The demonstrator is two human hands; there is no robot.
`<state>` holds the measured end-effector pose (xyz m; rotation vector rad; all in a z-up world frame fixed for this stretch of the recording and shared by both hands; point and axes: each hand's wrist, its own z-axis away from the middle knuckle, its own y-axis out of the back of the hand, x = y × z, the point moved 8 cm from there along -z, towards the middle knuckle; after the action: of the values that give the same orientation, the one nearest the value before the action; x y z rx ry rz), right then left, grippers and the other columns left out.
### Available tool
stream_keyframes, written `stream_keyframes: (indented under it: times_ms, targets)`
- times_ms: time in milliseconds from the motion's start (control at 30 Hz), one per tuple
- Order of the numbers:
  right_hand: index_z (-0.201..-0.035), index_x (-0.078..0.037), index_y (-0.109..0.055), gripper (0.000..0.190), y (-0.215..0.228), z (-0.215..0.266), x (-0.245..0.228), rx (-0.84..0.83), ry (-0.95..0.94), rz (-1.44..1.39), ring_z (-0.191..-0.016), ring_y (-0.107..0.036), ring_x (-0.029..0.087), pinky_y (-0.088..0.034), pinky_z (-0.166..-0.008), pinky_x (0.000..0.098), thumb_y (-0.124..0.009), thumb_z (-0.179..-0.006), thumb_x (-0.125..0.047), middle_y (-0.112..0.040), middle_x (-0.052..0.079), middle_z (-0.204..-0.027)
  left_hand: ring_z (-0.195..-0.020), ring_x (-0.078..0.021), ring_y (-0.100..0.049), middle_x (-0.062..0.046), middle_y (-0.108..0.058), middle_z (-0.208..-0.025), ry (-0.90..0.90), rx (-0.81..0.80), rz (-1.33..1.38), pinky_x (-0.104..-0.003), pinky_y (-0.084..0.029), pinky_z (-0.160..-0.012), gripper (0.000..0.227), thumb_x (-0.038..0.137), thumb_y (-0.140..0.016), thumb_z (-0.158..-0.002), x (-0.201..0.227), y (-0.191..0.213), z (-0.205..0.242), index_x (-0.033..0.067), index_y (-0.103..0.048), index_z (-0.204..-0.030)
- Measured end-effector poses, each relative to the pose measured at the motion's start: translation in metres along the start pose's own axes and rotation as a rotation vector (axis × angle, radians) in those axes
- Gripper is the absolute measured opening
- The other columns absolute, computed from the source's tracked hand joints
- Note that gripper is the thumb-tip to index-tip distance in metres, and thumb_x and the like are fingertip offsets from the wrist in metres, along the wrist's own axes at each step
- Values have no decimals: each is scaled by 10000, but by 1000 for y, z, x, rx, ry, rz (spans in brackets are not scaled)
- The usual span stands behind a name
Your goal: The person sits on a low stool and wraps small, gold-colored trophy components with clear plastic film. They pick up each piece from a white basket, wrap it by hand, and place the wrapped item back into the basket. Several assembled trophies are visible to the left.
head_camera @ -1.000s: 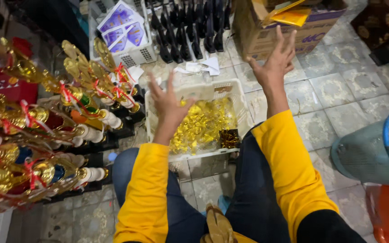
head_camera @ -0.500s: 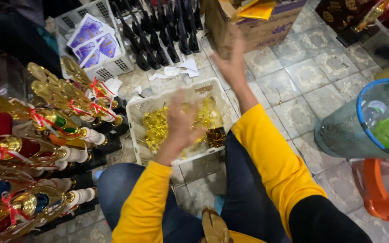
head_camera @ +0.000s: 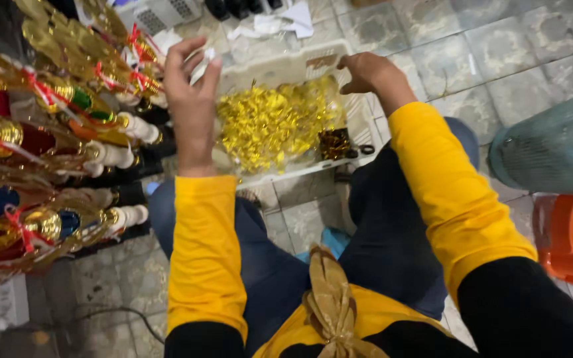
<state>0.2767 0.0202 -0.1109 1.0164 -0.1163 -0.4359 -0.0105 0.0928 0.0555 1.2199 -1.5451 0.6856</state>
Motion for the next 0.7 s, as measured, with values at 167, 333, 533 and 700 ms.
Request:
stream_keyframes:
  times_ms: [167,333,533,700]
  targets:
    - [-1287,-189,-534,428,-54,-19,2,-112,-51,51,-1127,-534,310,-467,-887,449,-627,-885,-302,-536,87,-1287,-1105,-233,-538,-35,-567,-1172,-32,-13,29,-382,-495,-881,214,102,-600,-884,-12,-7,-1,172,-537,-1076]
    - [-1094,19,-631,307,-124,-41,-5,-268,-124,130,-1009,-612,333,-508,-821,432,-439,-879,-85,-601,210,-1185,-1071,-222,-542,-27,-586,-1135,-63,11,28,-332,-494,-814,189,84,-606,-879,-11,-3,-2,161,-550,-1042]
    - [-1125,-53,-621,281,-211,-84,-7,-256,-6,177,-1035,-612,312,-517,-857,419,-543,-896,-196,-625,138,-1137,-1087,-241,-538,-41,-580,-1153,86,21,-5,-361,-530,-841,203,86,-602,-834,-24,-4,-2,176,-562,-1011]
    - [-967,-14,-565,213,-213,-119,-30,528,356,26,-791,-589,384,-485,-624,489,-518,-806,-147,-566,185,-951,-993,-107,-548,42,-592,-1026,-21,45,-11,-207,-532,-760,306,-45,-637,-783,-51,-12,-5,185,-609,-983]
